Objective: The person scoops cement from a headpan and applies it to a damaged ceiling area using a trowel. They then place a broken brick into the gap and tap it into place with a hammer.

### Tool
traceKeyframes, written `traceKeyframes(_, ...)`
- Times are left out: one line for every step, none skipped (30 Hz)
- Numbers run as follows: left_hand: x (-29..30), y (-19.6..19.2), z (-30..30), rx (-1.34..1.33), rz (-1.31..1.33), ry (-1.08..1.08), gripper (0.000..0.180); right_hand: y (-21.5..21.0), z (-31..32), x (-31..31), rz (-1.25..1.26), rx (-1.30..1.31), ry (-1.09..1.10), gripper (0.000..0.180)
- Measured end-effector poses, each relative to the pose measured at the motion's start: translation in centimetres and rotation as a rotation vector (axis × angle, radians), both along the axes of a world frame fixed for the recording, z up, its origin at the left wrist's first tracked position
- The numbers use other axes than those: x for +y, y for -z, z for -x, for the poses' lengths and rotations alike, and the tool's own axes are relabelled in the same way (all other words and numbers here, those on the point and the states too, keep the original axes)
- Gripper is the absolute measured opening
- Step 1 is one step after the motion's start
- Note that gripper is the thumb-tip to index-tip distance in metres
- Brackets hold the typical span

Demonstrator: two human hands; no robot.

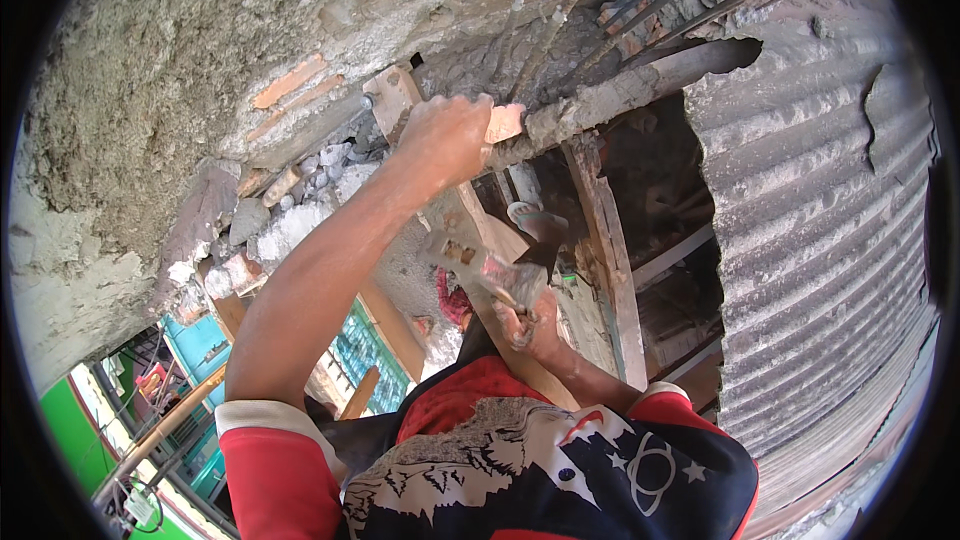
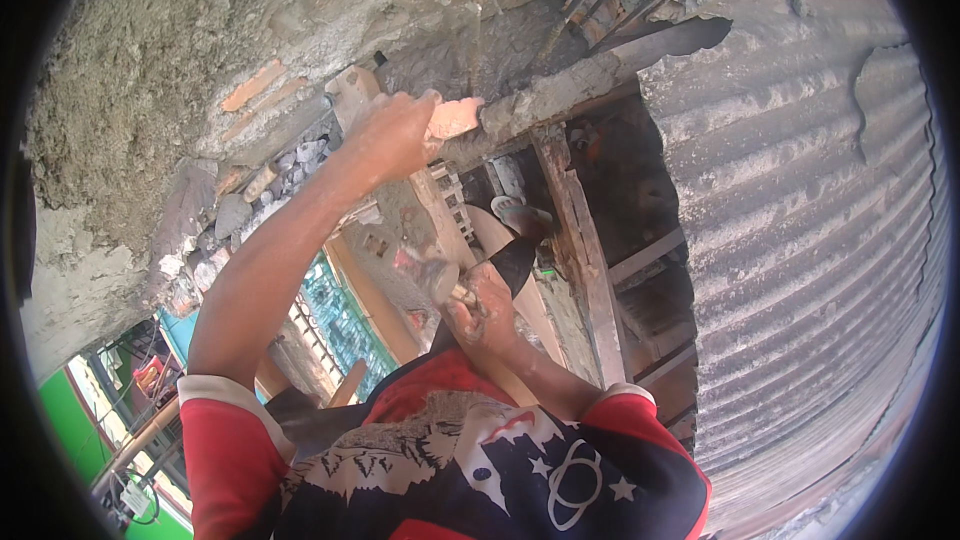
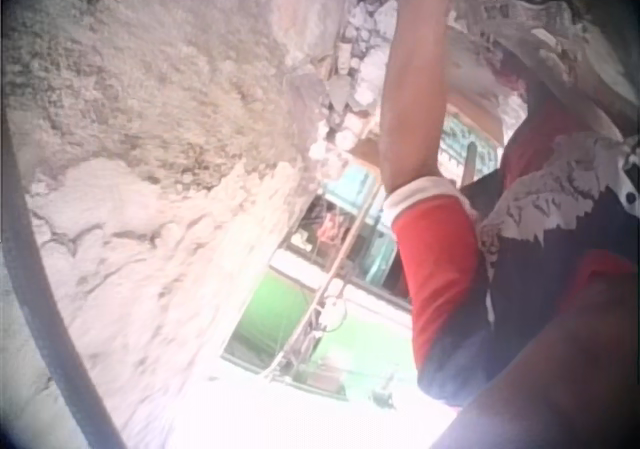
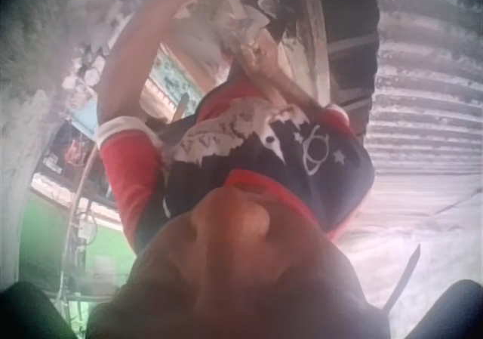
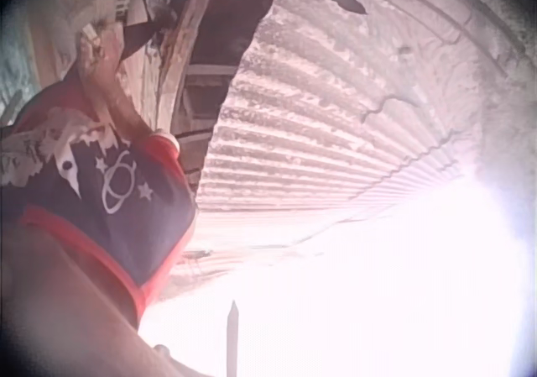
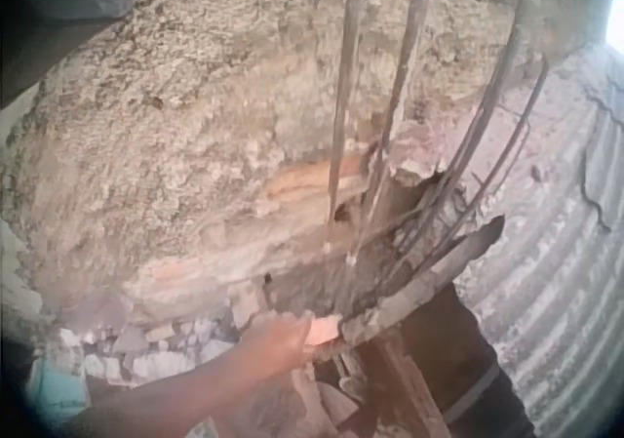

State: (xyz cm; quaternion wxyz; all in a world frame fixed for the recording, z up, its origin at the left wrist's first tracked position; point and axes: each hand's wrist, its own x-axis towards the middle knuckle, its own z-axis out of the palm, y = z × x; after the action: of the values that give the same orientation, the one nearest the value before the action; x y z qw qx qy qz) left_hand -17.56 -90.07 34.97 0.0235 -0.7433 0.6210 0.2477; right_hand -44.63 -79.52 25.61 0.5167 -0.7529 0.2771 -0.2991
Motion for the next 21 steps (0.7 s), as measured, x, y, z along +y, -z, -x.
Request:
traceKeyframes(0.6, 0.3, -0.4, 0.008, 0.084, -0.023, 0.058, -0.1, -0.2, -0.3, 0.008, -0.032, 0.004, 0.012)
traceKeyframes(1.8, 0.9, -0.5, 0.021, 0.157, -0.05, 0.056, -0.4, -0.3, -0.2, 0.006, -0.06, 0.006, 0.014)
traceKeyframes(2.6, 1.5, -0.5, 0.035, 0.231, -0.077, 0.055, -0.5, -0.4, 0.0, 0.005, -0.086, 0.006, 0.016)
traceKeyframes(2.8, 1.7, -0.5, 0.024, 0.275, -0.066, 0.054, 0.0, -0.6, 0.1, 0.097, -0.064, 0.017, 0.018)
traceKeyframes(3.1, 1.9, -0.5, 0.013, 0.319, -0.054, 0.053, 0.1, -0.5, 0.2, 0.104, -0.054, 0.008, 0.02)
traceKeyframes(3.3, 2.0, -0.5, 0.002, 0.364, -0.043, 0.052, 0.1, -0.5, 0.3, 0.112, -0.043, 0.0, 0.022)
traceKeyframes(3.1, 1.4, -0.6, 0.021, 0.3, -0.055, 0.051, 0.0, -0.6, 0.2, 0.122, -0.03, -0.01, 0.024)
traceKeyframes(2.8, 0.4, -0.7, 0.039, 0.236, -0.066, 0.051, -0.1, -0.6, 0.2, 0.137, -0.014, -0.022, 0.026)
traceKeyframes(2.5, -0.1, -0.7, 0.058, 0.172, -0.078, 0.051, -0.1, -0.6, 0.2, 0.151, 0.001, -0.035, 0.027)
traceKeyframes(2.4, 0.1, -0.6, 0.049, 0.167, -0.079, 0.051, -0.2, -0.6, 0.2, 0.165, 0.018, -0.047, 0.029)
traceKeyframes(2.2, 0.4, -0.4, 0.041, 0.161, -0.079, 0.052, -0.3, -0.6, 0.2, 0.167, 0.018, -0.055, 0.03)
traceKeyframes(2.2, 0.7, -0.3, 0.032, 0.154, -0.079, 0.052, -0.4, -0.6, 0.2, 0.169, 0.018, -0.062, 0.031)
traceKeyframes(2.0, 0.9, -0.1, 0.026, 0.157, -0.073, 0.052, -0.4, -0.5, 0.1, 0.173, 0.019, -0.066, 0.033)
traceKeyframes(1.8, 1.1, 0.1, 0.02, 0.159, -0.064, 0.053, -0.3, -0.4, 0.1, 0.167, 0.023, -0.065, 0.033)
traceKeyframes(1.6, 1.3, 0.3, 0.015, 0.16, -0.054, 0.053, -0.2, -0.3, 0.1, 0.161, 0.028, -0.061, 0.034)
traceKeyframes(1.1, 1.0, 0.3, -0.003, 0.111, -0.035, 0.053, -0.2, -0.1, 0.2, 0.154, 0.038, -0.052, 0.035)
traceKeyframes(0.4, 0.5, 0.2, -0.02, 0.061, -0.012, 0.054, -0.4, 0.0, 0.0, 0.156, 0.047, -0.059, 0.035)
traceKeyframes(-0.1, -0.5, 0.2, -0.037, 0.007, 0.015, 0.054, -1.0, -0.2, -0.2, 0.153, 0.059, -0.062, 0.036)
traceKeyframes(-0.6, -1.7, 0.3, -0.057, -0.023, 0.013, 0.054, -1.2, -0.2, -0.4, 0.149, 0.071, -0.063, 0.037)
traceKeyframes(-1.0, -3.7, 0.3, -0.08, -0.052, 0.01, 0.054, -1.2, -0.2, -0.5, 0.157, 0.065, -0.064, 0.033)
traceKeyframes(-1.1, -4.7, 0.2, -0.108, -0.083, 0.007, 0.054, -1.0, -0.3, -0.5, 0.162, 0.056, -0.066, 0.03)
